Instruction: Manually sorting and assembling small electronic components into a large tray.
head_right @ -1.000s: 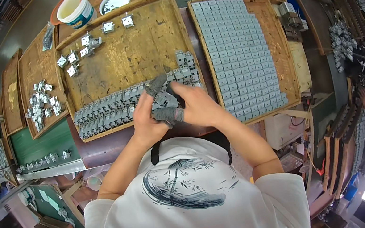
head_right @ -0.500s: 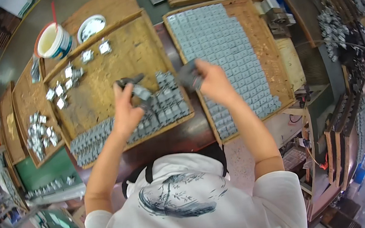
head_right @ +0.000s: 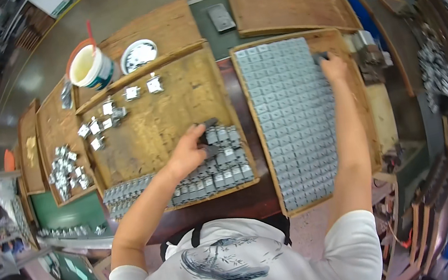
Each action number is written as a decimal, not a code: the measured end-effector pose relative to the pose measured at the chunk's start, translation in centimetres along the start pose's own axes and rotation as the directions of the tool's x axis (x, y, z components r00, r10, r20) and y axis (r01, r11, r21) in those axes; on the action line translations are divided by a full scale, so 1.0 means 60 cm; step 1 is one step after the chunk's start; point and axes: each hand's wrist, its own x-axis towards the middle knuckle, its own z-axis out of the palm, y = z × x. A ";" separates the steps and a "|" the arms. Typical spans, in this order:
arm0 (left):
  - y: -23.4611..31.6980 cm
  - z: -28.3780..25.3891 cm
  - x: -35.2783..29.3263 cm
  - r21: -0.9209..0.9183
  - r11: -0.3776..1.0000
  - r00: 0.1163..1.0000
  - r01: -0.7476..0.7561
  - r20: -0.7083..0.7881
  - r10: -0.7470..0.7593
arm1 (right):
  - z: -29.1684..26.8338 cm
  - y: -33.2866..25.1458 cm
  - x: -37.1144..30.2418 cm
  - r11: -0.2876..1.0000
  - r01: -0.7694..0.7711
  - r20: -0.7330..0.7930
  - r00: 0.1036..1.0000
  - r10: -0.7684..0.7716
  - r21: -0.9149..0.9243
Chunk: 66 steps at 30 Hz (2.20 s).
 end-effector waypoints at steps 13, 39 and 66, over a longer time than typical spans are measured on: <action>-0.035 -0.206 0.130 0.945 0.311 0.833 -0.100 -0.091 0.546 | -0.001 -0.053 -0.072 0.486 0.006 -0.047 0.996 0.071 0.874; 0.085 -0.027 -0.230 -0.670 0.706 0.972 -0.227 -0.201 0.121 | -0.117 -0.323 -0.563 0.590 0.647 0.098 0.629 -0.771 0.484; 0.061 0.052 -0.201 0.286 0.748 0.729 -0.599 -0.191 0.657 | -0.078 -0.261 -0.579 0.672 0.356 0.382 0.611 -0.693 0.650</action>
